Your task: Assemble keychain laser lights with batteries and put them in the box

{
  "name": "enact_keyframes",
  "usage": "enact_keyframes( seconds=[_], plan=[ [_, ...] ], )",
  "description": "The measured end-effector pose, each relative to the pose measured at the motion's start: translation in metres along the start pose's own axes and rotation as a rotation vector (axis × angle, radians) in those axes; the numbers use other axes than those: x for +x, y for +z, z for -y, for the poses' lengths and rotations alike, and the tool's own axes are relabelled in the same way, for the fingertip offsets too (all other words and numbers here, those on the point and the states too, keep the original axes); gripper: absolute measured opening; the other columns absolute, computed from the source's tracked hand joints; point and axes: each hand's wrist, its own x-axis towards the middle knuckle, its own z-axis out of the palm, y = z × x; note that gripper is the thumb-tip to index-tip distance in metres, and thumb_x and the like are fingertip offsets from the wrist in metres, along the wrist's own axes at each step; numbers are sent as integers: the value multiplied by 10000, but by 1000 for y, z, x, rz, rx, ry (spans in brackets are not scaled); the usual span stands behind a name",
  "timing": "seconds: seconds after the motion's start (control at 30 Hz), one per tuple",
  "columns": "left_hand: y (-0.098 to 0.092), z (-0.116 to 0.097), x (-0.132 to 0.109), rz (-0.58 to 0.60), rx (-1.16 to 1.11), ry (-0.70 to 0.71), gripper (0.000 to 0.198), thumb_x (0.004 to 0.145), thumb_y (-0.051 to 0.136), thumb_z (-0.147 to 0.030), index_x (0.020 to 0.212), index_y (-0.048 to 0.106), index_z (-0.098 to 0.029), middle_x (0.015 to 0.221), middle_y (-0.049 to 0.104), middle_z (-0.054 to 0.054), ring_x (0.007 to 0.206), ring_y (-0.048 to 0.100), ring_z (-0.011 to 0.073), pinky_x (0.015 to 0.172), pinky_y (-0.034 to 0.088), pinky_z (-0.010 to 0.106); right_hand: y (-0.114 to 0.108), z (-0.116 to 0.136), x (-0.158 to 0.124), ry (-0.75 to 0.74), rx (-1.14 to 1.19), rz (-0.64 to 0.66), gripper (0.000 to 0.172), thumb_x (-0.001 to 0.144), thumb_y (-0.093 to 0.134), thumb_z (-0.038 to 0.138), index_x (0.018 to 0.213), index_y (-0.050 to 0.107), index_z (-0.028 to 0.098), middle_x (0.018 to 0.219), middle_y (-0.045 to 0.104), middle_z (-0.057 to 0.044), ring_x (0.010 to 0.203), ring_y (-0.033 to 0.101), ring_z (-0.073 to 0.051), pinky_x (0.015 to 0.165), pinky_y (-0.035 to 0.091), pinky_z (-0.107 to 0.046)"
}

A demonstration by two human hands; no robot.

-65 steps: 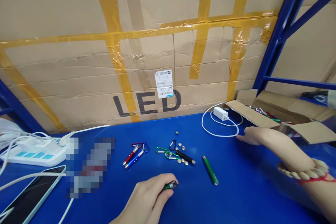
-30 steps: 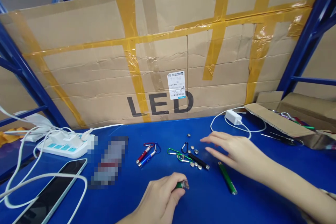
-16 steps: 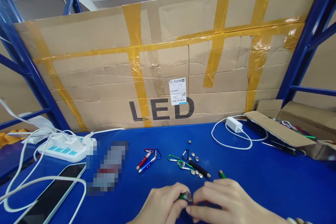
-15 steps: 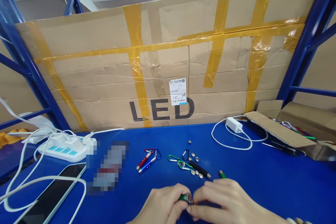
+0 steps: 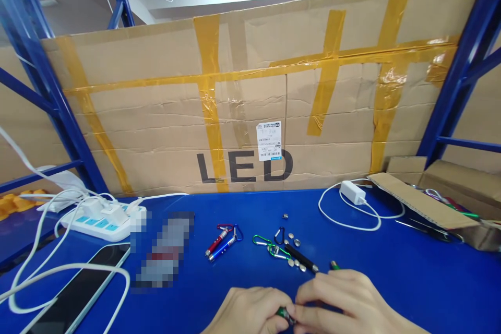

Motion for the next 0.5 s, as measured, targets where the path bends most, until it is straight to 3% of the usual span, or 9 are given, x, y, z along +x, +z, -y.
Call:
enact_keyframes(
  seconds=[0.5],
  plan=[
    [-2,0,1,52,30,32,729,941,-13,-549,771,595,-186,627,706,23,505,635,108,471,424,157,3,4,3,133,119,-19,410,935,449,392,629,637,193,614,631,34,481,558,-47,450,324,-219]
  ],
)
